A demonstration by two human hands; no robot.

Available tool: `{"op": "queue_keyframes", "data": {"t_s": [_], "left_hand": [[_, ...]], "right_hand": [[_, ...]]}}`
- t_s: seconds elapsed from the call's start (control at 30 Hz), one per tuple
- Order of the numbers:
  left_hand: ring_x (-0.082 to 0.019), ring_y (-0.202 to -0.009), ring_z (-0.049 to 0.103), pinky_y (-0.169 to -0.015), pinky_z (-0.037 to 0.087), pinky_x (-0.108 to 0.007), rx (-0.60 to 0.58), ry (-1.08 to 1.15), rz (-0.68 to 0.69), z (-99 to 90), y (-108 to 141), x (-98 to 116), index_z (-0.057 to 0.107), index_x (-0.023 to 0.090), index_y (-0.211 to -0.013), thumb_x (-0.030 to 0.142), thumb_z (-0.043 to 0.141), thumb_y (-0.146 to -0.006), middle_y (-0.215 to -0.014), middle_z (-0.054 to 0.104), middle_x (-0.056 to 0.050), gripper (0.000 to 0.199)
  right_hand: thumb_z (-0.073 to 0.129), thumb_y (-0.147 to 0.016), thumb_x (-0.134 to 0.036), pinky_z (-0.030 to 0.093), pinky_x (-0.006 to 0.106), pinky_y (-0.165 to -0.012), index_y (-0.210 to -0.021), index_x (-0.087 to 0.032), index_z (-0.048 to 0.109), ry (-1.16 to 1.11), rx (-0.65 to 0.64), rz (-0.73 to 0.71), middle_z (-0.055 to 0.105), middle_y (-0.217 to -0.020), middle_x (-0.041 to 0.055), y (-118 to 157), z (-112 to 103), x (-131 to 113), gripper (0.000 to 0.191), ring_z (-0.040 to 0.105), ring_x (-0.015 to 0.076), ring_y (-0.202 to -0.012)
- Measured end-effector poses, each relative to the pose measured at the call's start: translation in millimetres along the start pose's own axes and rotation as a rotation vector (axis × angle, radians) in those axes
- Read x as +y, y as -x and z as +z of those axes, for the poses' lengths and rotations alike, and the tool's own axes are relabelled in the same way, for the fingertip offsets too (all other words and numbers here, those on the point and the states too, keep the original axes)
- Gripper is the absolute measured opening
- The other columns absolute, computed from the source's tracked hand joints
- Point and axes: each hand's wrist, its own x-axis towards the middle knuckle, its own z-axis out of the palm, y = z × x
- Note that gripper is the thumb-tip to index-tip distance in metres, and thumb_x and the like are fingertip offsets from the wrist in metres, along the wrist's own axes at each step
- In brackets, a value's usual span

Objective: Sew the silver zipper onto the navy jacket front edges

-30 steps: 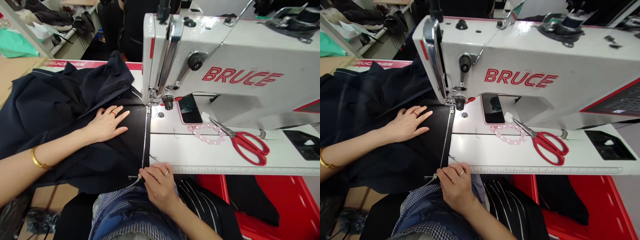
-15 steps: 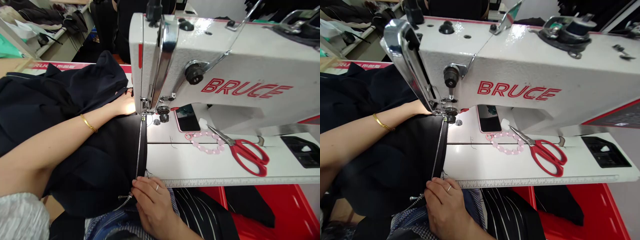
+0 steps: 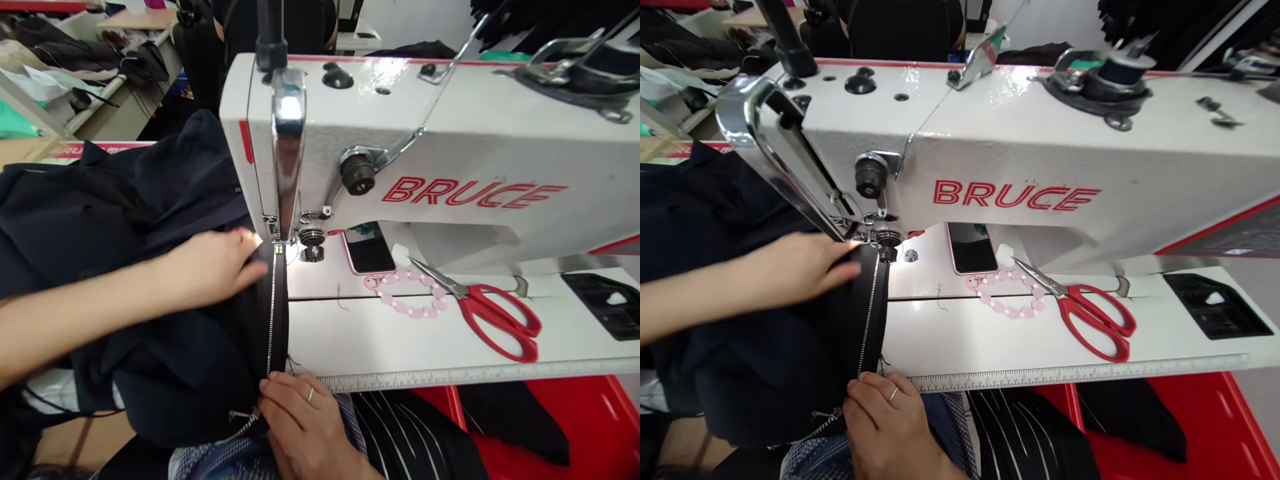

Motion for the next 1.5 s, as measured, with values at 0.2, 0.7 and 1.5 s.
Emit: {"op": "queue_keyframes", "data": {"t_s": [0.2, 0.7, 1.5], "left_hand": [[-0.039, -0.123, 0.036, -0.093, 0.038, -0.050, 0.039, -0.202, 0.069, 25.4, 40.0, -9.0, 0.044, 0.013, -0.129, 0.050, 0.044, -0.083, -0.138, 0.038, -0.016, 0.059], [-0.034, -0.125, 0.036, -0.098, 0.036, -0.047, 0.105, -0.089, 0.110, 38.1, 56.6, 37.9, 0.043, 0.000, -0.127, 0.046, 0.043, -0.084, -0.135, 0.040, -0.022, 0.063], [-0.015, -0.080, 0.057, -0.079, 0.052, -0.030, 0.189, 0.191, 0.424, 37.9, 87.1, 47.7, 0.063, 0.016, -0.090, 0.016, 0.045, -0.086, -0.085, 0.063, -0.005, 0.018]], "right_hand": [[0.044, -0.082, -0.014, 0.049, 0.026, -0.076, -0.090, -0.015, 0.062, 0.013, -0.073, -0.027, 0.069, -0.090, 0.0041, -3.5, -4.8, -2.1, 0.020, 0.061, 0.0132, -0.089], [0.043, -0.084, -0.014, 0.049, 0.026, -0.077, -0.092, -0.014, 0.064, 0.105, -0.107, 0.006, 0.068, -0.091, 0.0053, 5.6, -0.7, -4.3, 0.022, 0.059, 0.0147, -0.092], [0.045, -0.080, -0.012, 0.047, 0.030, -0.076, -0.091, -0.013, 0.063, 0.085, -0.210, 0.028, 0.067, -0.089, 0.0048, 1.7, -7.2, -6.8, 0.022, 0.057, 0.0164, -0.085]]}}
